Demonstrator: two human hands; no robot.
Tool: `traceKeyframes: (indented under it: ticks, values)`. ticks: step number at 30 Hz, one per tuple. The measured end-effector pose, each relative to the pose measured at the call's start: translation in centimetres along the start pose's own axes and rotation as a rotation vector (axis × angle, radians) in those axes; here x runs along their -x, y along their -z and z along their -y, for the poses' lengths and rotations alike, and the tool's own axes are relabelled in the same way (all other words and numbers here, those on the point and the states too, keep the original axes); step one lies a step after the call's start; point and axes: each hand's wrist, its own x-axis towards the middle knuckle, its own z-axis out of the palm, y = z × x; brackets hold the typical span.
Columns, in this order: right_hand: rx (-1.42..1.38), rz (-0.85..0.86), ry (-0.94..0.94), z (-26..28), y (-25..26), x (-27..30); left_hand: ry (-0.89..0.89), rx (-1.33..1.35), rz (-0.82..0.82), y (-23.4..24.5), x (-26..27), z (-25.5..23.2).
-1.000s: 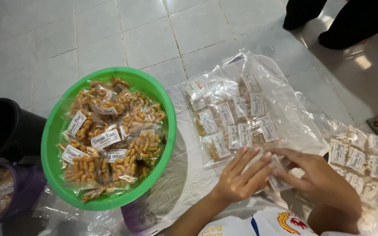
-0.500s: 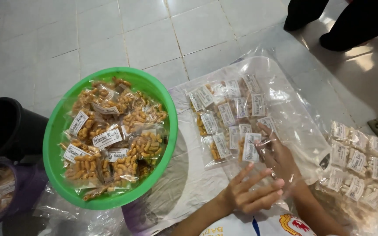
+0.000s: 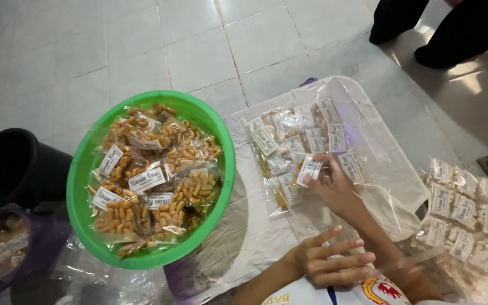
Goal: Arranging small plastic packets of snacks from a bowl onto a flat surface in an organized manner.
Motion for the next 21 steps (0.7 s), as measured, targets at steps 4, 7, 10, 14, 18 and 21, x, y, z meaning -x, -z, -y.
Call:
traceKeyframes:
  ticks: [4, 7, 10, 14, 18, 21]
  values:
    - [-0.167, 0.017, 0.038, -1.9, -0.2, -1.9, 0.009, 0.122, 0.018, 0.4, 0.3, 0.4]
    - [-0.184, -0.032, -0.108, -0.5, -0.1, -2.9, 0.039, 0.213, 0.003, 1.0, -0.1, 0.7]
    - [-0.189, -0.075, -0.145, 0.7, 0.5, -3.3, 0.036, 0.23, -0.046, 1.4, -0.5, 0.6]
    - [0.139, -0.195, -0.126, -1.2, 1.3, -4.5, 0.058, 0.266, 0.083, 3.2, -1.4, 0.5]
    - [-0.31, -0.189, -0.189, -0.4, 1.8, -4.6, -0.058, 0.32, -0.052, 1.3, -1.1, 1.7]
    - [-0.377, -0.163, -0.179, 0.0, 1.8, -4.7, -0.033, 0.371, 0.013, 1.7, -1.0, 2.0]
